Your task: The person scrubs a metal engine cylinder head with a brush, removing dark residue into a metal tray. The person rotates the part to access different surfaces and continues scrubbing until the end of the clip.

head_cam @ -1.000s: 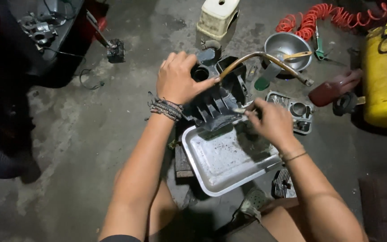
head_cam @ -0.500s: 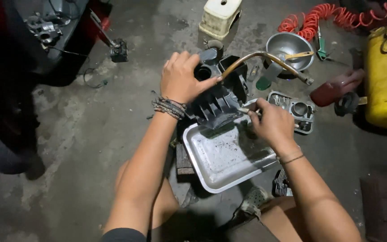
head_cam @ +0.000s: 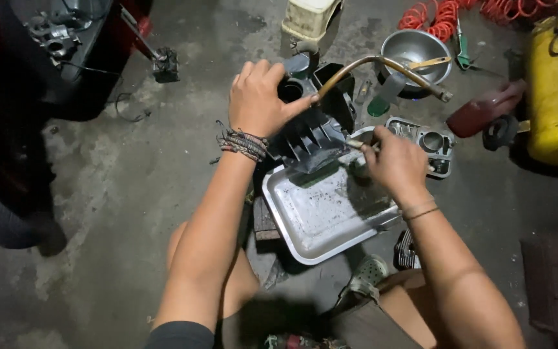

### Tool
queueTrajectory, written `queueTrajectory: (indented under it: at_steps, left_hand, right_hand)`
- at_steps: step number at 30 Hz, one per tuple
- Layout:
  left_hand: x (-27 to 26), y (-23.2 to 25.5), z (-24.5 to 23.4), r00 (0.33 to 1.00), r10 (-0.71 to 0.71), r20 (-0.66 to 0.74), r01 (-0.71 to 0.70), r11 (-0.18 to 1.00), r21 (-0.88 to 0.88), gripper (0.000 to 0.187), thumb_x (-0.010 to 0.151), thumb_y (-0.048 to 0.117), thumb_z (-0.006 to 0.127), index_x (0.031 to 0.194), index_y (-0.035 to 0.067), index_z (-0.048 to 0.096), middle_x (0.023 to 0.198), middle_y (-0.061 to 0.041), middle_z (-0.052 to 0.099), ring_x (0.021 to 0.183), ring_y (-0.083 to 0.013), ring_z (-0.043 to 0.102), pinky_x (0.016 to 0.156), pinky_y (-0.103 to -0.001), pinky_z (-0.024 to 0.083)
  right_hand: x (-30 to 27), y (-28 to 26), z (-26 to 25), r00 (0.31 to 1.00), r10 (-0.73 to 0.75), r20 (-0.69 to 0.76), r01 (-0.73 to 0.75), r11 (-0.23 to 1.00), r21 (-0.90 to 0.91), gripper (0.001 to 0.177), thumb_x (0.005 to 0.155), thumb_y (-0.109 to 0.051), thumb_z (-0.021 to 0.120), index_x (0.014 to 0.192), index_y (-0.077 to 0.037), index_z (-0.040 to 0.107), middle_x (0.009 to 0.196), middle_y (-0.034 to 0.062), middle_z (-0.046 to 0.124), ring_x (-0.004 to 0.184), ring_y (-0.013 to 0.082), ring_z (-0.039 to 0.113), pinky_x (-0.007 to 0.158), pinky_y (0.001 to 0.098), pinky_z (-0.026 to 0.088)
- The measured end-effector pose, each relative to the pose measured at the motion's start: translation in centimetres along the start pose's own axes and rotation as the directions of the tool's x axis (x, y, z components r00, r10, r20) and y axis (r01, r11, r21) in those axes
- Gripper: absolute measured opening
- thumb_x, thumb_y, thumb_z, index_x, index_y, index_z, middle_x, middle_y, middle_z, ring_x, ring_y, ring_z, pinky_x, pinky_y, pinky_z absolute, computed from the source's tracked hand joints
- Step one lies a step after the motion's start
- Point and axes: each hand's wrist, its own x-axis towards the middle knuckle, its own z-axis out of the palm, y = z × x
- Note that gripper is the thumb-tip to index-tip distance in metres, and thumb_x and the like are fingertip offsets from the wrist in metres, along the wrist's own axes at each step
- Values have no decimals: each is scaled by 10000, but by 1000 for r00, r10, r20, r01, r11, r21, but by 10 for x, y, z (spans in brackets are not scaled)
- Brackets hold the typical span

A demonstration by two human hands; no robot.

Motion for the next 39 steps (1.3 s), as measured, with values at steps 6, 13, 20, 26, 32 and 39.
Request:
queueTrajectory:
  at_steps: [6, 13, 20, 26, 32, 39]
  left_hand:
    - [-1, -1, -4, 1000, 22, -14, -22, 1000, -9, 600, 803, 695, 830, 906, 131, 653, 865, -66, 612, 848, -282, 559, 720, -431, 491]
    - [-3, 4, -2, 1000, 10, 29, -10, 1000, 20, 647, 831, 755, 750, 953, 124, 672, 945, -81, 659, 890, -285, 584, 722, -441, 501]
    - [4, 1, 1, 999, -2, -40, 0, 998, -70, 614, 765, 711, 764, 892, 128, 617, 885, -82, 593, 874, -314, 589, 727, -459, 500]
    - [2, -2, 6, 995, -44, -92, 37, 996, -79, 605, 677, 694, 820, 832, 159, 583, 805, -61, 540, 840, -312, 602, 736, -459, 502]
    - [5, -1, -2, 999, -44, -5, 44, 999, -9, 591, 825, 721, 741, 944, 145, 674, 938, -64, 664, 906, -298, 589, 754, -452, 483]
    - [5, 5, 2, 989, -4, -148, 23, 991, 132, 576, 842, 715, 755, 929, 152, 672, 873, -78, 647, 837, -303, 588, 693, -433, 441]
  right_hand:
    - [-10, -20, -14, 990, 67, 124, -91, 976, 200, 167, 1034, -425, 641, 1060, -262, 668, 619, 21, 567, 617, 220, 561, 563, 382, 421]
    - [-18, -30, -11, 960, -19, 279, -92, 921, 380, 128, 1022, -344, 655, 1070, -225, 658, 631, -19, 556, 484, 113, 409, 451, 262, 318]
    - [-8, -23, -15, 994, 19, 110, -43, 976, 216, 170, 961, -384, 668, 1054, -242, 667, 855, 125, 743, 834, 399, 689, 742, 521, 485]
    - [-16, -36, -5, 991, -109, 71, 97, 982, 162, 211, 914, -370, 663, 1080, -245, 696, 929, 154, 773, 953, 446, 727, 842, 560, 556]
    - [-10, -42, -1, 964, -232, -129, 211, 965, -159, 150, 925, -275, 697, 976, -165, 608, 763, 54, 671, 633, 281, 665, 377, 409, 482]
    - [0, -32, 9, 908, -304, -289, 231, 937, -261, 180, 915, -315, 636, 925, -151, 563, 743, 46, 583, 710, 334, 645, 428, 478, 422]
